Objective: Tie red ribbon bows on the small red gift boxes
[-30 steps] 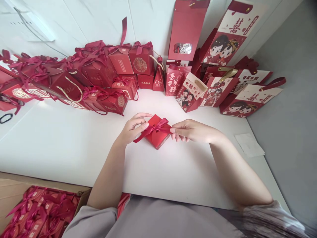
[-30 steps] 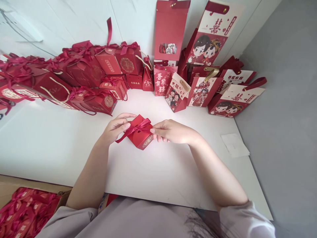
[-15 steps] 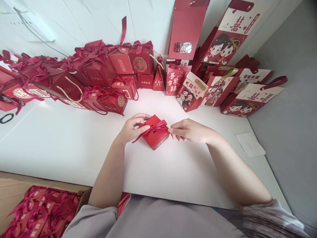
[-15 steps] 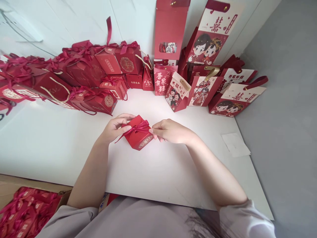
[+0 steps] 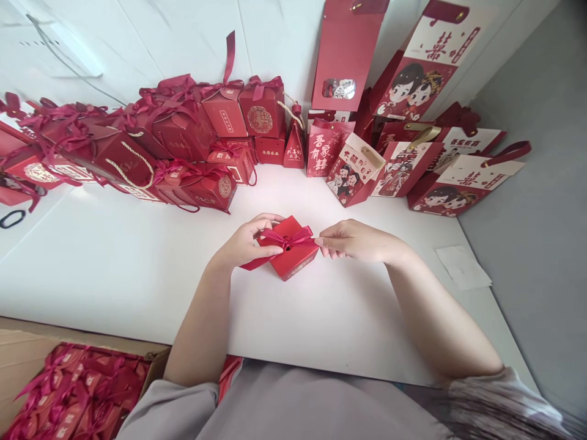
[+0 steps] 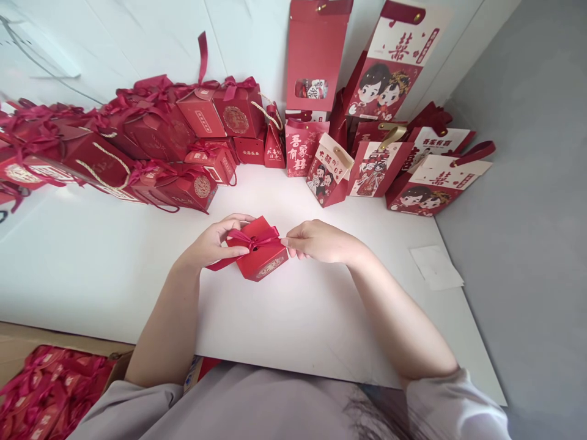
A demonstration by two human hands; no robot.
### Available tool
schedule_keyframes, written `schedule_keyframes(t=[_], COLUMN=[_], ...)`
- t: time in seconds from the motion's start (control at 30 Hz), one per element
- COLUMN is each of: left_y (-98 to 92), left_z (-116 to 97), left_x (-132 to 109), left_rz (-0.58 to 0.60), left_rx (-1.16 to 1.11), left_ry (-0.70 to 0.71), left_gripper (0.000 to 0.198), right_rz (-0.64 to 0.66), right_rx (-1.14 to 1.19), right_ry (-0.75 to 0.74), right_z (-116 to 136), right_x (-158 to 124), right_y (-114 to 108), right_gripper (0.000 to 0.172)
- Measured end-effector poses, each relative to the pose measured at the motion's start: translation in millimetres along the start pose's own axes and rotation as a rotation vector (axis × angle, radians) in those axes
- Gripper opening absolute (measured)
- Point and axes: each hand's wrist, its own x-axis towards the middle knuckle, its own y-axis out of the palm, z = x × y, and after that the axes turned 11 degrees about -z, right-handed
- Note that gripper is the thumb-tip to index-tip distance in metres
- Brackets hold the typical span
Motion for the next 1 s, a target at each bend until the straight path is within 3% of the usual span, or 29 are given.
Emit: schedule_keyframes(t=[0.23, 0.5, 0.6, 0.73, 0.83, 0.9, 1.0], left_y=[5.2, 10.6, 9.3, 10.5, 15.2, 18.8, 22.8], left_z=[-4, 3, 3, 2, 1, -1, -3], left_x=[-3, 1, 1, 0, 1, 0, 0], left_rz=[0.054, 0.019, 0.006, 0.01, 0.04, 0.066, 0.063], left_rx=[-0.124, -0.31, -0.324, -0.309, -0.294, -0.284, -0.286], left_ry=[0.002, -0.04, -0.078, -0.087, -0.072, -0.056, -0.06], left_gripper=[0.029, 0.038, 0.028, 0.028, 0.029, 0.03, 0.033], right_rz=[0.051, -0.261, -0.173, 0.01, 0.093, 0.067, -0.084], right_rx=[-0.089, -0.009, 0.109, 0.347, 0.407, 0.368, 0.239], right_ry=[0.014, -0.114, -0.088, -0.124, -0.158, -0.17, -0.191], right_z=[0, 4, -1, -7, -7, -6, -5], right_x=[-10, -10, -4, 3, 4, 3, 1], right_y=[-15, -8, -3, 1, 2, 2, 1], right_gripper=[0.046, 0.041, 0.039, 0.042, 0.035, 0.032, 0.026])
